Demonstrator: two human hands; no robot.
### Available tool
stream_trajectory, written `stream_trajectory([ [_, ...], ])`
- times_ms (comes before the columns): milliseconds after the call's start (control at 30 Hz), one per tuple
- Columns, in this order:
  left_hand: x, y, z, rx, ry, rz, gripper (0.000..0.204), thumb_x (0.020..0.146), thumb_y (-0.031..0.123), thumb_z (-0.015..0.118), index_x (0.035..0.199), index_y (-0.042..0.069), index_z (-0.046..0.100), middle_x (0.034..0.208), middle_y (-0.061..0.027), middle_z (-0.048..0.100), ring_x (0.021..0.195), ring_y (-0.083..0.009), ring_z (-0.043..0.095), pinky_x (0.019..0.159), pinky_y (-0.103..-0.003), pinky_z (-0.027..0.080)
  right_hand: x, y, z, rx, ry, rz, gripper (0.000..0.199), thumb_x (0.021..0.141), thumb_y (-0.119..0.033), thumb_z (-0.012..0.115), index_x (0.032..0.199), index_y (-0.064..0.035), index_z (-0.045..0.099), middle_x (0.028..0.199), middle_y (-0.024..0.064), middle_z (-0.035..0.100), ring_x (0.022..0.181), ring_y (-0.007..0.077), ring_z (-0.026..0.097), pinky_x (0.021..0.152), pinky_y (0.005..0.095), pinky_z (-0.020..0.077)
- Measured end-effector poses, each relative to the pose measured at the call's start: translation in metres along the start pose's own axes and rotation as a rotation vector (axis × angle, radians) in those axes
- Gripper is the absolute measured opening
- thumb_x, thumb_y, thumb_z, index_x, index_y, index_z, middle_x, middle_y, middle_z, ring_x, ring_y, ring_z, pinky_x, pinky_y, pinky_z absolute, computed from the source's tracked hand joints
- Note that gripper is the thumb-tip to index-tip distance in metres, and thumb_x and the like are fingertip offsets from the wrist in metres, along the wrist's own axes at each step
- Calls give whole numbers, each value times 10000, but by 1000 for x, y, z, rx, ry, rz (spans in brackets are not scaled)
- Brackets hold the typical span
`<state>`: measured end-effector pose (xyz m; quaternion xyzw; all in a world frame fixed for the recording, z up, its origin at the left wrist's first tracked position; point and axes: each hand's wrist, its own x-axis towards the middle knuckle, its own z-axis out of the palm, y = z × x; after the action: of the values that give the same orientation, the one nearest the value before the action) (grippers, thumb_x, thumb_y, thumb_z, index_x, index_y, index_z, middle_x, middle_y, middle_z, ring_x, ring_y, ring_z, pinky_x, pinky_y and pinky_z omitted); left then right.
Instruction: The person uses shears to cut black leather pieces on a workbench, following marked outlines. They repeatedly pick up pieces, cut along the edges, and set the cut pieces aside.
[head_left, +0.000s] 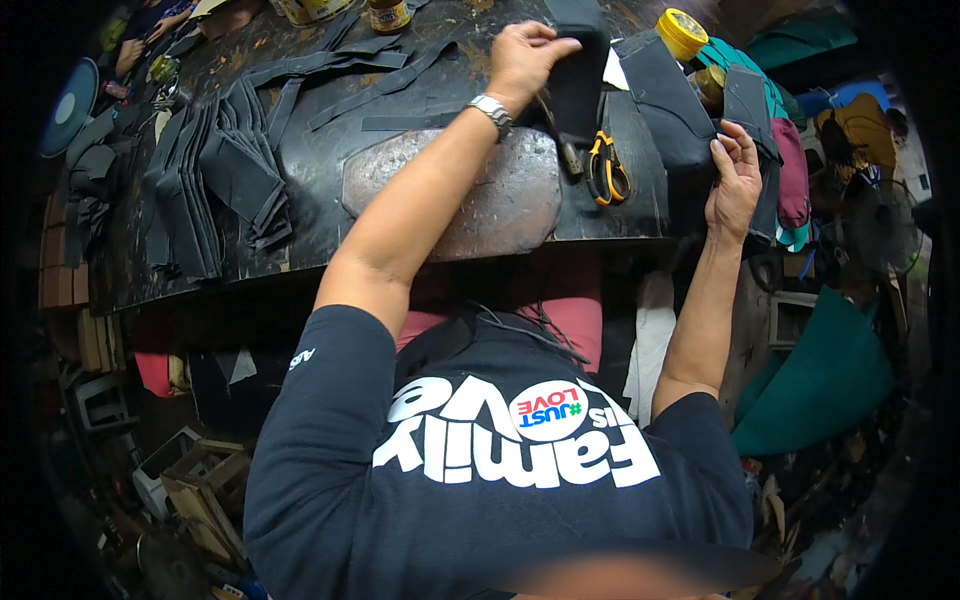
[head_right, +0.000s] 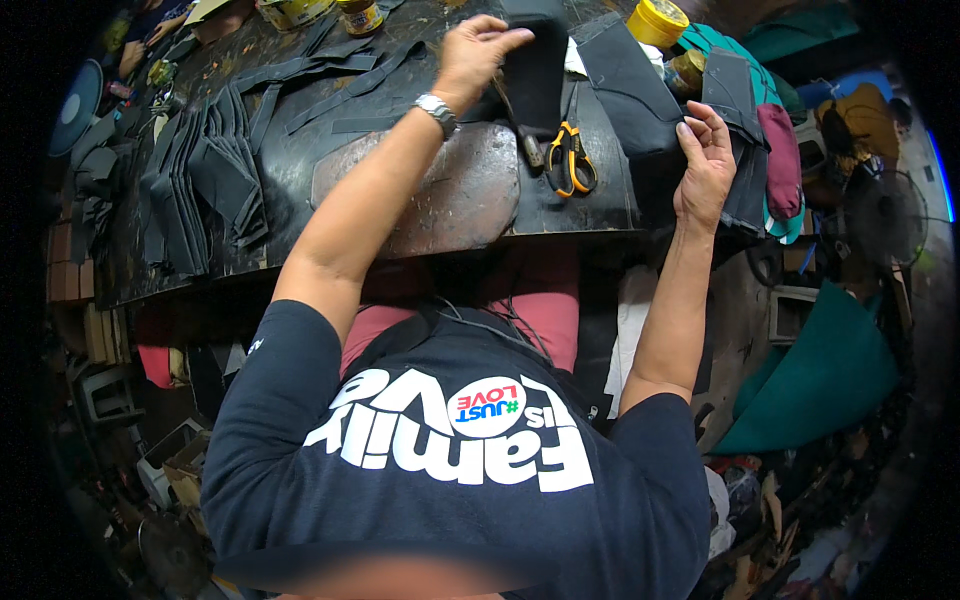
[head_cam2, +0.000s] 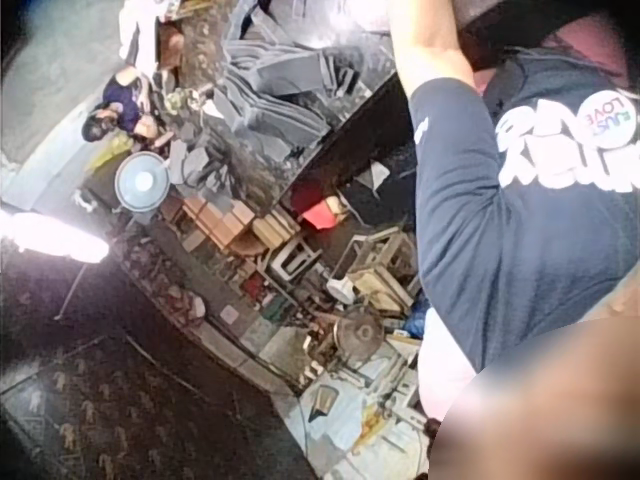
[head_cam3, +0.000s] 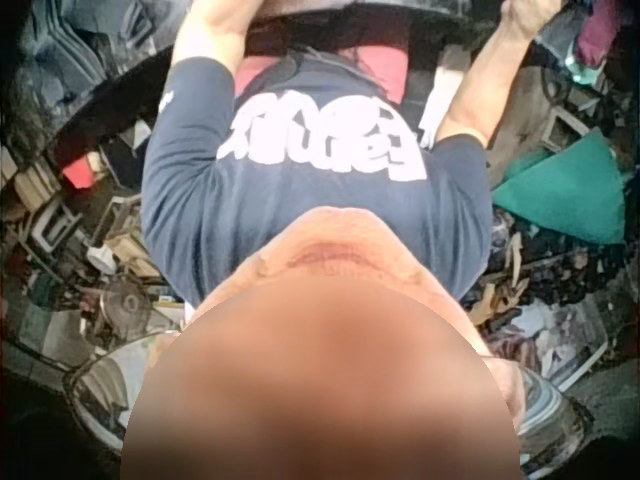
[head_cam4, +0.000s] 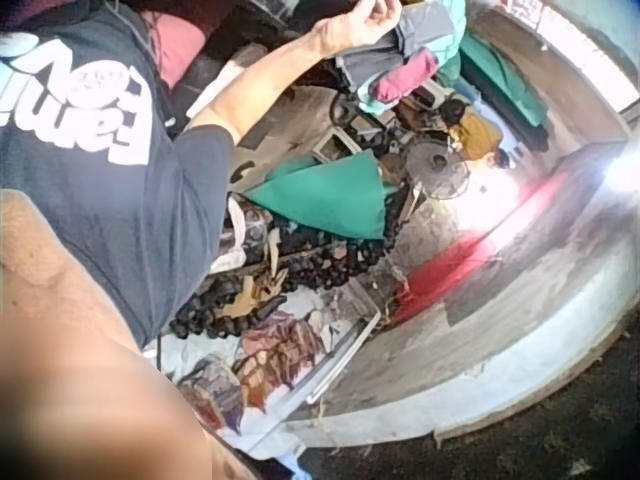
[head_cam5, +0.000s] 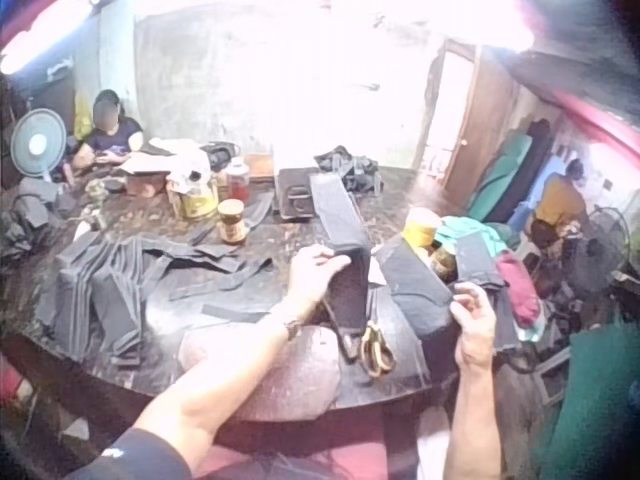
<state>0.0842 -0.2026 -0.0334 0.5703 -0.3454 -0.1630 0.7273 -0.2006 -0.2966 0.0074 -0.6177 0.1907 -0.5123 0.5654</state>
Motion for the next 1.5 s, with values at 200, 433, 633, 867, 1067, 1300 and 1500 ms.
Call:
stream_trajectory([
  [200,-12,69,-49,-524,-40,-99,261,817,66,646,1073,21,619,923,-5,645,812,-119,590,787,-260,473,-5,-11,15,-28,-62,-40,303,852,38,645,1148,-24,615,992,13,611,923,73,559,861,187,427],
  [433,-93,114,-117,-718,-288,-387,464,941,271,555,1294,-24,495,1172,-137,624,1046,-191,629,922,-310,506,-21,-67,44,42,-207,-24,268,857,48,632,1117,-11,611,959,27,619,903,83,564,852,195,432],
  [633,-180,105,-83,-661,-71,-248,552,894,86,600,1402,15,397,1078,-11,568,975,-72,547,930,-199,407,-54,-67,96,428,-123,243,301,850,69,608,1140,-2,576,996,62,639,913,114,611,862,213,476],
  [867,-214,94,-71,-640,13,-167,587,876,75,636,1405,22,389,888,55,436,851,-29,443,858,-174,381,-117,-23,155,454,-40,520,282,862,62,570,1128,-30,557,939,41,579,851,96,575,790,213,484],
  [1067,-221,103,-81,-862,4,-380,480,932,144,587,1356,2,414,1177,-62,557,1123,-129,520,1004,-287,406,-130,-24,171,396,-72,381,282,862,59,572,1128,-34,554,957,33,566,852,86,535,840,218,427],
  [1300,-256,123,-136,-608,102,-345,368,955,153,542,1282,11,454,1184,-120,601,1055,-198,616,938,-328,494,-153,-48,201,63,-548,163,255,884,-31,610,1137,-38,578,986,16,576,903,85,541,773,218,448],
  [1500,-287,126,-193,-762,276,-236,298,975,247,522,1197,56,577,1193,-73,625,1098,-210,597,997,-383,437,-58,11,211,-495,-728,-136,205,902,-164,617,1054,-37,672,940,67,643,843,158,586,788,283,463],
])
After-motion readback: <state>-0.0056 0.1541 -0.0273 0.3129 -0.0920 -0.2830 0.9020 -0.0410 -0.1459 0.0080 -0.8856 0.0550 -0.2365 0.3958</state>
